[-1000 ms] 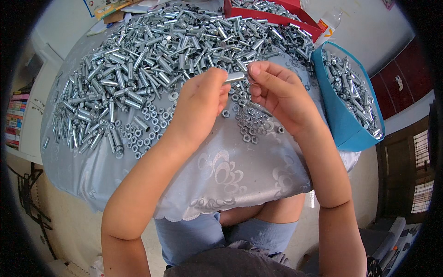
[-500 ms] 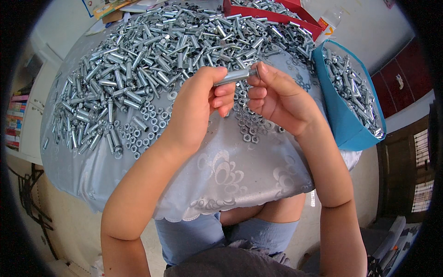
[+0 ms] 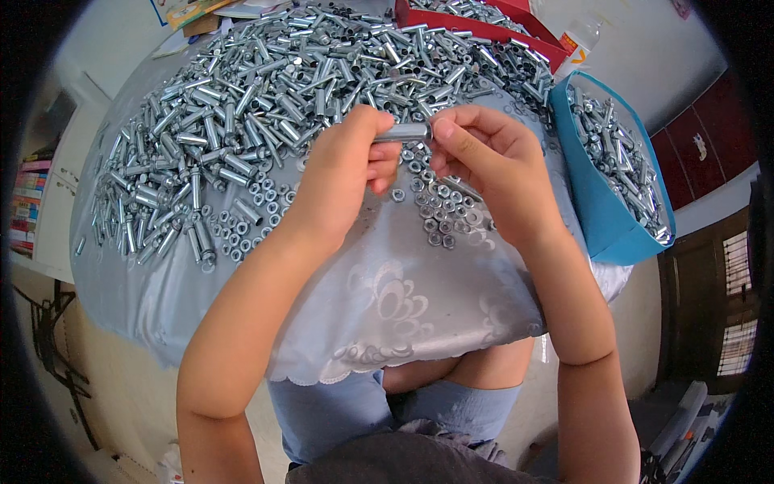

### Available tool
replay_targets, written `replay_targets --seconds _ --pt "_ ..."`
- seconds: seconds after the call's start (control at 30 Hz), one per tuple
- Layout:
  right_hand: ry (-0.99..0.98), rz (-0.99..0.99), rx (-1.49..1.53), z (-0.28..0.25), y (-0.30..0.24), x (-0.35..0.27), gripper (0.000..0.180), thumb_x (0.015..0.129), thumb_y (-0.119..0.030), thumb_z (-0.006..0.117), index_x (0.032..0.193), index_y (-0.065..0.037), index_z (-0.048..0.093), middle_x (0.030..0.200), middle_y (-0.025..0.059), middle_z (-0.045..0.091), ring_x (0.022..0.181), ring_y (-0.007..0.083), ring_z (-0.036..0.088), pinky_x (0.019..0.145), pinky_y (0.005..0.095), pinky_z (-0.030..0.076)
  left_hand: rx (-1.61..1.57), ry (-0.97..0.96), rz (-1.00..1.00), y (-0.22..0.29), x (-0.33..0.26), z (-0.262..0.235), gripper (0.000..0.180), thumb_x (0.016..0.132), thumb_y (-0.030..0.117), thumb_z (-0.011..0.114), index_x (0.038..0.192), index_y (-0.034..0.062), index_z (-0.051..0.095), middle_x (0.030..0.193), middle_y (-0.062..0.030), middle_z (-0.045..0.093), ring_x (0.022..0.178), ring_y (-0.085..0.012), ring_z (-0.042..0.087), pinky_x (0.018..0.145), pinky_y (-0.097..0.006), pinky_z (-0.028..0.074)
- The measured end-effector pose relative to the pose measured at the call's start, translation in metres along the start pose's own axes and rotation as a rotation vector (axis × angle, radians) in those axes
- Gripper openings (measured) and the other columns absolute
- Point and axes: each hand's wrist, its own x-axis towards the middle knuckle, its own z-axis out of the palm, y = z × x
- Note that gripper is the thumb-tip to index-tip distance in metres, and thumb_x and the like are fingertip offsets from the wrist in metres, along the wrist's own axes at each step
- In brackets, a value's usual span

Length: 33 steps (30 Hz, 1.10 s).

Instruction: The person sits at a table covered with a white cloth and manually assembles metal hardware. They pick up bolts and nuts from a large pile, thread the nuts onto the bolts by hand, and place the assembled units into a blue container. The process is repetitive and involves handling small metal parts one by one.

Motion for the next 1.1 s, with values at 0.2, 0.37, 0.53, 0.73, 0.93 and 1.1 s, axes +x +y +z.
replay_targets --seconds 0.2,0.37,0.53,0.73,0.93,1.1 --pt "0.000 -0.182 -0.088 0.004 0.003 -0.003 0.017 0.079 -0.010 0.063 0.090 0.003 0.060 0.082 0.0064 0.062 0.072 0.0092 0.056 0.065 0.0220 0.046 -0.056 0.004 -0.050 0.003 -0.003 0.009 0.046 0.086 0.041 0.043 0.053 0.0174 0.022 0.046 0.0051 0.023 0.042 -0.0089 0.026 0.046 -0.025 0.025" --pt "-0.053 -0.435 -0.419 0.001 0.000 -0.001 0.012 0.072 -0.010 0.067 0.081 -0.002 0.065 0.083 0.0053 0.063 0.076 0.0156 0.057 0.071 0.0287 0.044 -0.362 -0.124 -0.141 -0.001 0.003 -0.004 0.045 0.086 0.037 0.040 0.051 0.0179 0.019 0.044 0.0048 0.019 0.040 -0.0095 0.024 0.044 -0.025 0.024" --pt "-0.136 -0.664 -1.284 -0.022 0.000 0.006 0.008 0.065 -0.015 0.067 0.072 -0.011 0.068 0.077 0.0028 0.060 0.081 0.0233 0.052 0.077 0.0331 0.037 -0.521 -0.113 -0.187 -0.003 0.008 -0.010 0.042 0.086 0.030 0.037 0.050 0.0164 0.020 0.044 0.0047 0.018 0.040 -0.0096 0.024 0.043 -0.025 0.024" --pt "-0.339 -0.489 -1.368 -0.030 -0.005 0.003 0.009 0.064 -0.015 0.065 0.073 -0.014 0.068 0.077 0.0015 0.059 0.082 0.0214 0.050 0.077 0.0333 0.037 -0.509 -0.109 -0.201 0.000 0.007 -0.011 0.043 0.086 0.030 0.037 0.050 0.0166 0.019 0.044 0.0044 0.017 0.041 -0.0097 0.023 0.043 -0.025 0.024" --pt "-0.360 -0.442 -1.401 -0.027 -0.004 0.001 0.011 0.066 -0.011 0.067 0.076 -0.014 0.068 0.079 0.0009 0.056 0.083 0.0197 0.048 0.078 0.0312 0.035 -0.465 -0.101 -0.178 0.002 0.005 -0.013 0.044 0.085 0.029 0.041 0.050 0.0165 0.019 0.045 0.0041 0.018 0.041 -0.0098 0.024 0.043 -0.025 0.024" --pt "-0.336 -0.539 -1.370 -0.028 0.000 0.002 0.012 0.065 -0.014 0.067 0.077 -0.015 0.069 0.078 0.0014 0.056 0.082 0.0210 0.050 0.076 0.0327 0.037 -0.457 -0.099 -0.188 0.000 0.006 -0.012 0.044 0.085 0.028 0.042 0.050 0.0163 0.018 0.045 0.0037 0.018 0.041 -0.0099 0.024 0.044 -0.026 0.024"
